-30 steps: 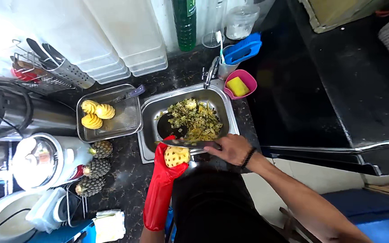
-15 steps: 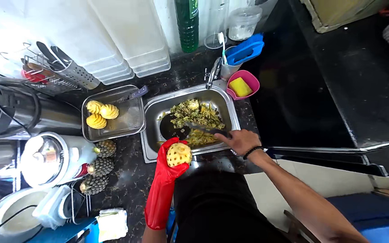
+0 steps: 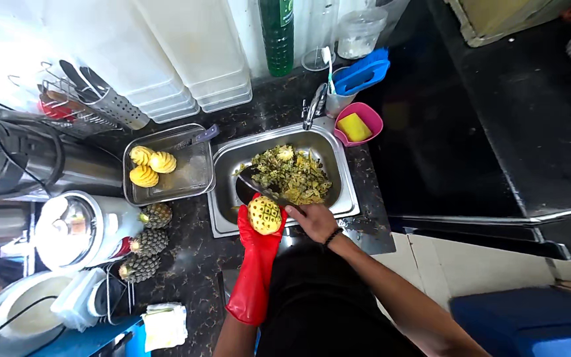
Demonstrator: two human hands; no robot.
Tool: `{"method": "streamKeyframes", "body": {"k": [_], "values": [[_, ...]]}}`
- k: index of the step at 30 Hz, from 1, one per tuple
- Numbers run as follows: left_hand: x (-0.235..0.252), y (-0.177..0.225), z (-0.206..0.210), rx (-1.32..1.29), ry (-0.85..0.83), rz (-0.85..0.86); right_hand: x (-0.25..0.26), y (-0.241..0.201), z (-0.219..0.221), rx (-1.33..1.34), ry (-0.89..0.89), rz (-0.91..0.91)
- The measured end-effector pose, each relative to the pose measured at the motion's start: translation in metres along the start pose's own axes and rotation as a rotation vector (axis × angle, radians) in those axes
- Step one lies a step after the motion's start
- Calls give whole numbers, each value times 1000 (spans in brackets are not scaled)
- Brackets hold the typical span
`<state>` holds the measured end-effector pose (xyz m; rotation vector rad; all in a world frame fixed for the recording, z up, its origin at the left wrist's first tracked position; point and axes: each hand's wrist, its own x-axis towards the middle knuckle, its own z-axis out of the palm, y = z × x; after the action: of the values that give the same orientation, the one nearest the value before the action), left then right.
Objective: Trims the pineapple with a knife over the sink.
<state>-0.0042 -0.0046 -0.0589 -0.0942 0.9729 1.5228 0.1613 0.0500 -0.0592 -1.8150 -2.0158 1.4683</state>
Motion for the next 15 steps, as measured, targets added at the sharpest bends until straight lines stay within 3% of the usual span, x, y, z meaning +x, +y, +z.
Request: {"method": "streamKeyframes", "body": {"k": [7,11,15], "values": [[-5,-3,26,113,152,21,-21,-35,-17,-259,1,-93],[-55,3,35,362,43,119,-32,-46,-12,-411,42,-135],[-45,-4,37,288,84,162,-29,-45,-10,-457,134,-148]]}}
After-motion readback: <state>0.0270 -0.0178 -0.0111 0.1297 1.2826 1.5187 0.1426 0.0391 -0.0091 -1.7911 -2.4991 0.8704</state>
